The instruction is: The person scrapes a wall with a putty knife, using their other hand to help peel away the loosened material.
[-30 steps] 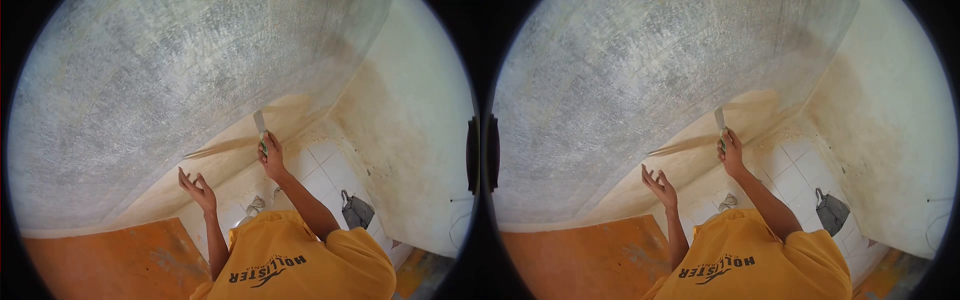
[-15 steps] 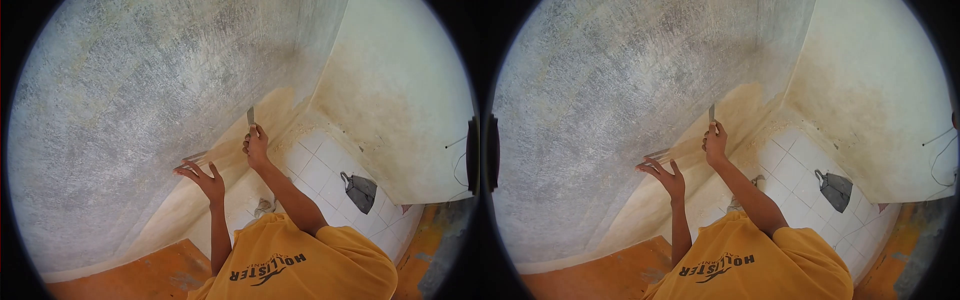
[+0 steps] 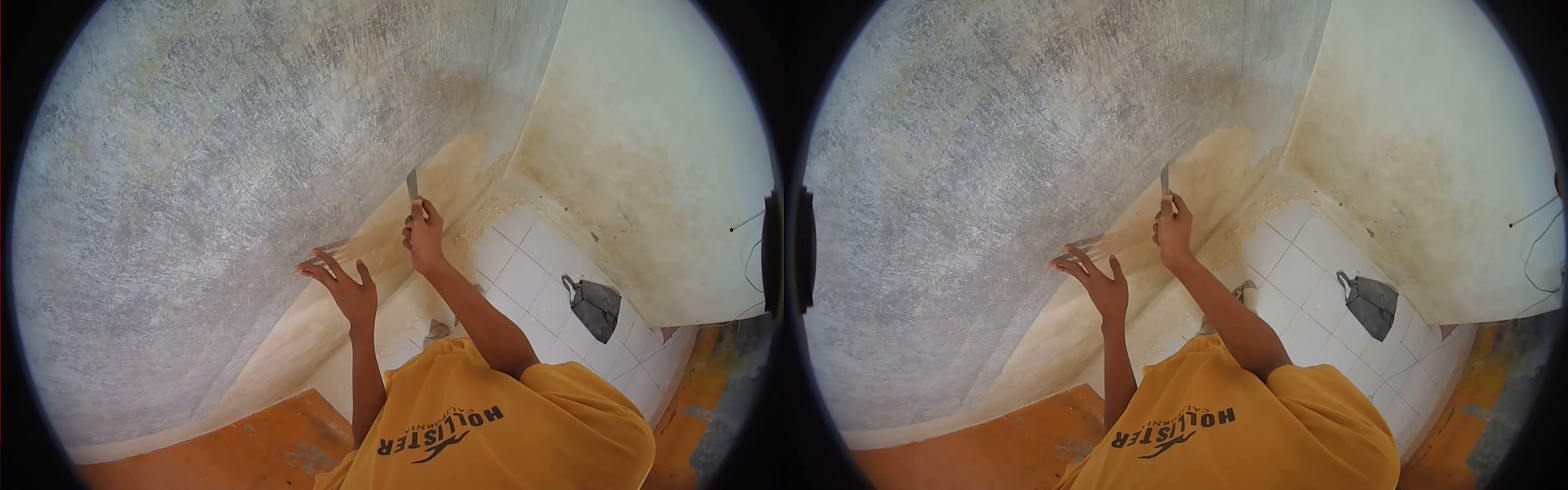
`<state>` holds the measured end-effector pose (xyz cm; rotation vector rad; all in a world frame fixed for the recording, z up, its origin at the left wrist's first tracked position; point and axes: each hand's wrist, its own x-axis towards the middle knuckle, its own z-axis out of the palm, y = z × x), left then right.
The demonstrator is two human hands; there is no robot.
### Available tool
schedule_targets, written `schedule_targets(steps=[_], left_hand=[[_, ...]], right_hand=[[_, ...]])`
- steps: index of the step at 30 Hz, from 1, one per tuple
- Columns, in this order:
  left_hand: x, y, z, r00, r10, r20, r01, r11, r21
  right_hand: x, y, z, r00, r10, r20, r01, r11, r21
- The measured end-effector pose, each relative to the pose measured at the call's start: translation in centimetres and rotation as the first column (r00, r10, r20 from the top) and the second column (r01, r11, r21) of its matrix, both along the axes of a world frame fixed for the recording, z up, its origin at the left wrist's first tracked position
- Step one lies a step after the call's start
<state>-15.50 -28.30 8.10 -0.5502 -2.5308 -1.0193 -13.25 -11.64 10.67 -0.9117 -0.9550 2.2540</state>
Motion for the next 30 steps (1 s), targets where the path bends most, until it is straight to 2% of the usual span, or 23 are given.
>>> schedule_targets(steps=[3,9,12,15,18,24,27,30], left_hand=[[0.0,-0.2,0.0,1.0,-0.008,0.015,0.008,1.0,-0.005],[-0.1,-0.2,0.1,1.0,-0.005,-0.031,0.005,1.0,-0.008],[0.6,-0.4,0.0,1.0,-0.005,0.001,0.005,1.0,0.0],[0.2,-0.3,0.1,1.0,-0.005,0.02,0.005,1.0,0.01],[0.1,0.0,-0.2,1.0,0.004,0.001,-0.004,1.0,0.009],[0.0,0.1,0.3,0.998,-0.012,-0.056,0.012,1.0,0.0],[0.4,0.0,0.2,0.998,-0.003,-0.058,0.002,1.0,-0.012],[0.1,0.3,0.1,0.999,0.007,-0.049,-0.008,1.0,-0.022]], right_hand=[[-0.6,2.0,-1.3,0.999,-0.025,-0.035,0.024,0.999,-0.023],[-0.1,-0.1,0.7,0.999,-0.018,0.04,0.017,1.0,0.025],[-1.6,5.1,-2.5,0.997,-0.069,-0.04,0.066,0.997,-0.05],[0.1,1.6,1.4,0.999,-0.019,0.05,0.019,1.0,-0.006],[-0.2,2.3,0.1,0.998,-0.037,0.045,0.038,0.999,-0.003],[0.7,1.7,1.5,0.999,0.052,0.007,-0.052,0.998,-0.043],[-0.1,3.7,-0.3,1.0,0.008,0.006,-0.008,1.0,-0.027],[0.7,2.1,1.2,0.998,0.059,0.014,-0.059,0.998,-0.016]])
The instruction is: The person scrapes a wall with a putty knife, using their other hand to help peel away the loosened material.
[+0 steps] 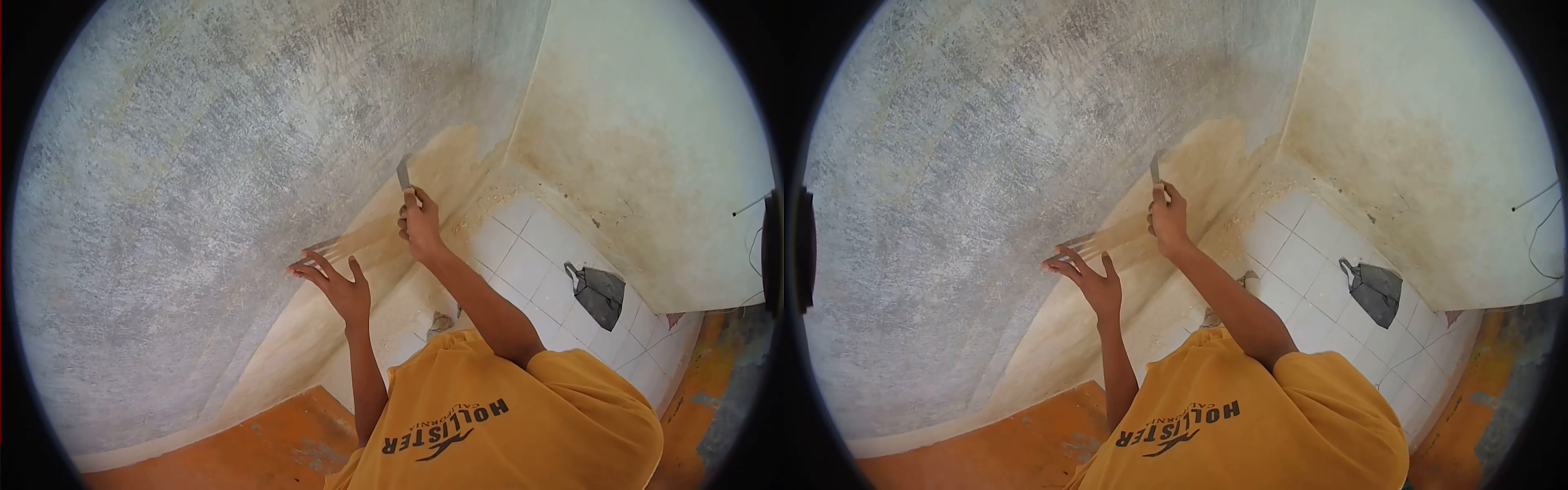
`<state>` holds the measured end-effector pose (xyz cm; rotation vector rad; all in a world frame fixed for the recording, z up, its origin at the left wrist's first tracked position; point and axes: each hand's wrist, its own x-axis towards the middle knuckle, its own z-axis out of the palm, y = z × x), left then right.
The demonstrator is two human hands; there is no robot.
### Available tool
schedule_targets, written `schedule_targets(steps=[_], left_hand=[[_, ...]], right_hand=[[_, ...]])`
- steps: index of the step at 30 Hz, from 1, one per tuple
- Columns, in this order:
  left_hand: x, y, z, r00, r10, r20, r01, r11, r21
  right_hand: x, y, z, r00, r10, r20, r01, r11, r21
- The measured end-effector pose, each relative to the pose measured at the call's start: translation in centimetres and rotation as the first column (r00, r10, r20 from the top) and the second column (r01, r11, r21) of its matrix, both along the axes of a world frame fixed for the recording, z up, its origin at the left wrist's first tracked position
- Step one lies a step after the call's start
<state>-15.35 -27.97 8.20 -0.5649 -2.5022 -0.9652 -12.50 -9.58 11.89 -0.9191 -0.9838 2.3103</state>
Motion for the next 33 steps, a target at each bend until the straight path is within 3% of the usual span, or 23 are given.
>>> schedule_targets(steps=[3,9,10,16,19,22,28,33], left_hand=[[0.2,-0.1,-0.5,1.0,0.007,0.0,-0.007,1.0,-0.009],[0.2,-0.2,-0.2,1.0,-0.005,0.022,0.004,1.0,0.004],[0.3,-0.2,-0.2,1.0,-0.003,0.011,0.003,1.0,0.0],[0.2,0.0,-0.1,0.999,-0.009,0.033,0.009,1.0,0.018],[0.6,0.4,0.2,0.998,-0.014,0.054,0.012,0.999,0.039],[1.5,0.9,-0.2,0.998,-0.022,0.054,0.015,0.993,0.121],[1.4,1.8,0.0,0.998,-0.037,0.059,0.025,0.981,0.192],[1.2,1.7,-0.3,0.998,-0.053,0.044,0.044,0.982,0.182]], right_hand=[[-0.9,2.5,-2.6,0.998,-0.043,-0.036,0.043,0.999,-0.024],[-0.7,1.5,-0.8,0.998,-0.056,0.042,0.055,0.998,0.017],[-0.9,2.8,-0.7,0.997,-0.071,-0.043,0.069,0.997,-0.044],[0.0,2.2,-0.9,0.999,0.042,-0.004,-0.042,0.999,0.025],[0.0,3.3,-1.6,0.998,0.038,-0.041,-0.038,0.999,-0.004],[-0.1,2.1,-2.0,0.999,0.002,0.037,-0.004,0.998,0.062],[0.8,2.7,-1.7,0.995,0.093,-0.035,-0.092,0.996,0.008],[-0.1,1.9,-1.2,0.998,0.016,0.06,-0.024,0.989,0.144]])
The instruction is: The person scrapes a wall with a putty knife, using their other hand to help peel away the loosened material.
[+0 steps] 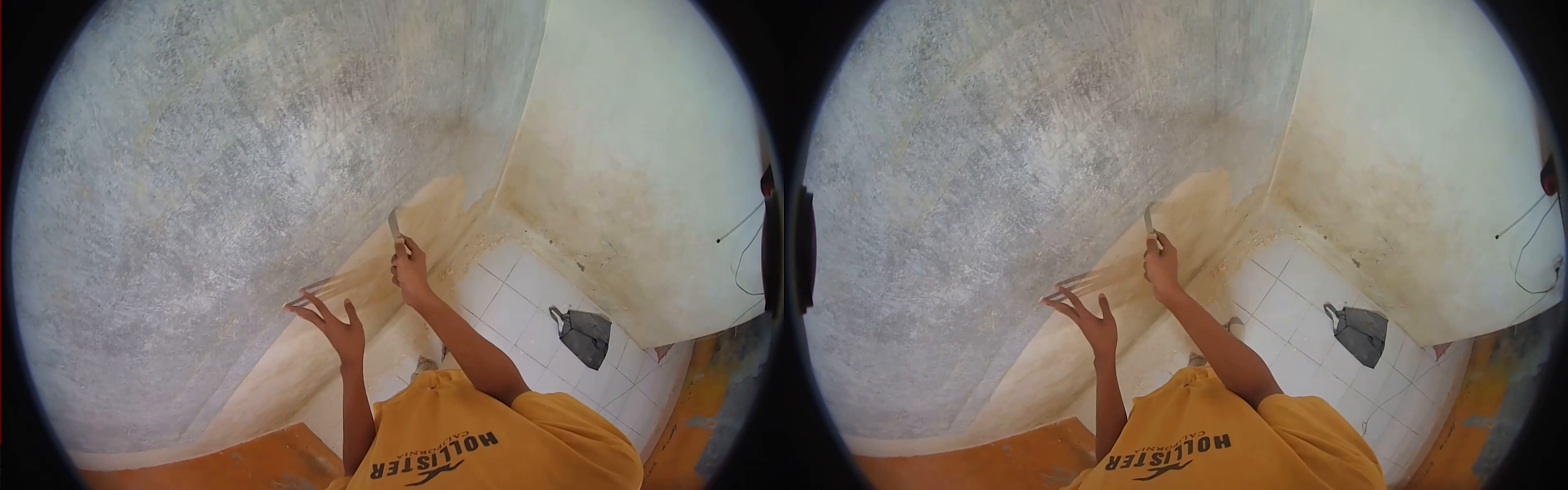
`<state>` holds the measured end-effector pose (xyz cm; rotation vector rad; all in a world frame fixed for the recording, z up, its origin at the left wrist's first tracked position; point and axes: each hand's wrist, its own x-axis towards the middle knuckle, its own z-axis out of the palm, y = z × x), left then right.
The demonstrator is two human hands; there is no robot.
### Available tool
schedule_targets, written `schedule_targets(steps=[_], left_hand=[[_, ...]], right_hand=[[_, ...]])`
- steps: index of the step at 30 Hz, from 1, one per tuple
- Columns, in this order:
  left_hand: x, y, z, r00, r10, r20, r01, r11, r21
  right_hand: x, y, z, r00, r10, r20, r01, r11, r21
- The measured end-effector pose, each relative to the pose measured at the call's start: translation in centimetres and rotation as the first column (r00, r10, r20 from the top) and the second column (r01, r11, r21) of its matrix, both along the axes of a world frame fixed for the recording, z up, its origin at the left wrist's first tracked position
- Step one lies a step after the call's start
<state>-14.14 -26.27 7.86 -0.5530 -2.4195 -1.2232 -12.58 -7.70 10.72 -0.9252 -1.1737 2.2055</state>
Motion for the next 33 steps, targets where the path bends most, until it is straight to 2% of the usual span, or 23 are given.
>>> schedule_targets(steps=[1,4,5,8,11,14,17,20,26,29,32,33], left_hand=[[0.2,-0.2,0.3,1.0,-0.002,0.01,0.002,1.0,-0.005],[0.9,-0.7,0.5,0.999,-0.005,0.051,0.005,1.0,-0.006],[0.7,-0.6,0.6,0.998,-0.01,0.061,0.01,1.0,-0.001],[0.6,-0.1,0.6,0.998,-0.029,0.061,0.027,0.999,0.03],[0.4,1.1,-0.4,0.996,-0.015,0.087,0.01,0.998,0.059],[0.3,2.0,-1.4,0.999,-0.011,0.053,0.011,1.0,0.008],[0.6,3.2,-1.7,0.996,0.0,0.094,-0.001,1.0,0.01],[0.3,3.7,-2.0,0.994,0.043,0.101,-0.044,0.999,0.008],[0.1,5.1,-1.7,0.994,0.02,0.109,-0.029,0.996,0.083],[0.6,4.8,-1.5,0.992,0.022,0.123,-0.032,0.996,0.078],[0.6,4.7,-1.3,0.992,0.035,0.119,-0.042,0.998,0.055],[0.6,4.6,-1.4,0.991,0.041,0.125,-0.047,0.998,0.05]], right_hand=[[0.1,-0.4,-0.1,0.999,-0.024,0.034,0.024,1.0,0.018],[-2.2,4.2,-2.7,0.987,-0.154,-0.043,0.151,0.986,-0.071],[-2.0,4.9,-2.1,0.994,-0.089,-0.069,0.079,0.989,-0.127],[-1.1,2.4,-0.6,0.996,-0.089,-0.004,0.088,0.986,-0.139],[-0.8,1.6,-0.7,0.994,-0.043,-0.096,0.027,0.987,-0.157],[-0.6,2.1,-0.9,0.994,-0.019,-0.103,0.001,0.986,-0.169],[0.0,0.4,0.4,0.998,-0.012,-0.063,0.001,0.984,-0.18],[-0.3,1.9,-0.3,0.994,0.027,-0.104,-0.046,0.981,-0.188],[-0.6,0.5,-0.3,0.999,-0.027,-0.043,0.02,0.99,-0.142],[-1.0,3.2,-0.8,0.993,-0.041,-0.109,0.017,0.977,-0.214],[0.6,0.7,0.9,0.996,0.06,-0.071,-0.072,0.981,-0.182],[0.3,1.2,0.4,0.996,0.048,-0.079,-0.061,0.982,-0.177]])
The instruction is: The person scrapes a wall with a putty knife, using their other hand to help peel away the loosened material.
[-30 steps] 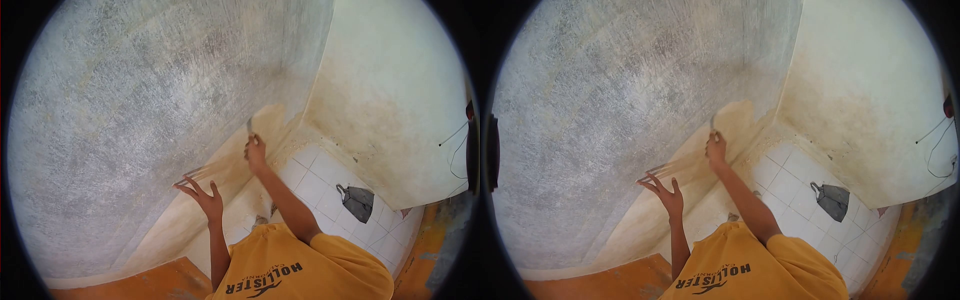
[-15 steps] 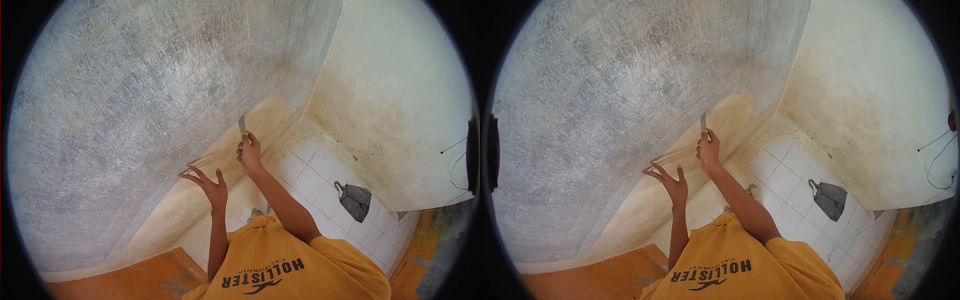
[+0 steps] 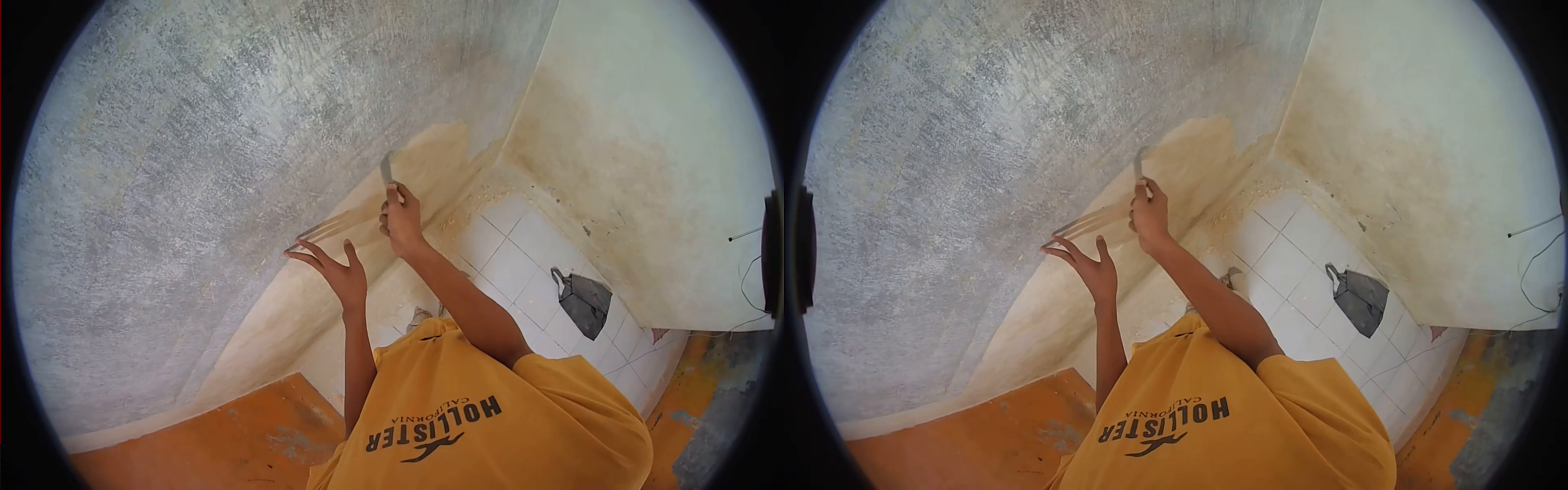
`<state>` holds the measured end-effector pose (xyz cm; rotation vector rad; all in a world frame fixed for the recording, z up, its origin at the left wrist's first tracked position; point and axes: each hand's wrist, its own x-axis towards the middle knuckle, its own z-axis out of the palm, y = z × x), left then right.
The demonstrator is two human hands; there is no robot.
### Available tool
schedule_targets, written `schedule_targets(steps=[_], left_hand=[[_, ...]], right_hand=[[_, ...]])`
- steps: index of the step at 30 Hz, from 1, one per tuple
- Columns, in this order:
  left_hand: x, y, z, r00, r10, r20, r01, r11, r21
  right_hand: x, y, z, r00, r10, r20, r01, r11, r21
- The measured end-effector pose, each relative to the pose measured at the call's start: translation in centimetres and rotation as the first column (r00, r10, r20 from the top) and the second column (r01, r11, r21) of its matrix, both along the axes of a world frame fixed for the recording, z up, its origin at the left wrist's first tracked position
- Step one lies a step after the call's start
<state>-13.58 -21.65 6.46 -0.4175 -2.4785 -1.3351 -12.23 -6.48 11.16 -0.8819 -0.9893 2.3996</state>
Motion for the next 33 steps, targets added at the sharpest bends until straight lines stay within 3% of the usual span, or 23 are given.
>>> schedule_targets(steps=[5,8,11,14,23,26,33], left_hand=[[0.8,-0.6,0.3,1.0,-0.012,-0.002,0.012,1.0,0.001],[0.6,-0.7,0.3,1.0,-0.015,-0.017,0.016,1.0,0.018],[1.4,-1.5,0.7,1.0,-0.015,0.002,0.015,1.0,0.025],[0.9,-1.7,0.9,0.999,-0.04,-0.001,0.04,0.999,0.018],[1.0,-3.2,-0.7,0.996,-0.054,0.067,0.057,0.998,-0.033],[1.4,-3.5,-1.0,0.992,-0.068,0.102,0.069,0.997,-0.015],[1.1,-2.8,0.2,0.992,-0.102,0.078,0.102,0.995,-0.008]], right_hand=[[0.4,0.5,-0.7,0.999,0.027,-0.041,-0.027,1.0,-0.001],[-1.0,1.2,-0.9,0.993,-0.114,0.038,0.113,0.993,0.031],[-1.4,3.8,-0.9,0.995,-0.081,-0.061,0.079,0.996,-0.032],[0.6,0.4,1.1,0.999,0.041,-0.028,-0.042,0.999,-0.009],[-0.4,1.4,-0.9,0.997,-0.055,-0.057,0.052,0.997,-0.054],[-0.4,1.0,-1.4,0.999,-0.035,-0.036,0.036,0.999,0.018],[0.1,1.0,-0.9,1.0,-0.01,-0.022,0.01,1.0,0.01]])
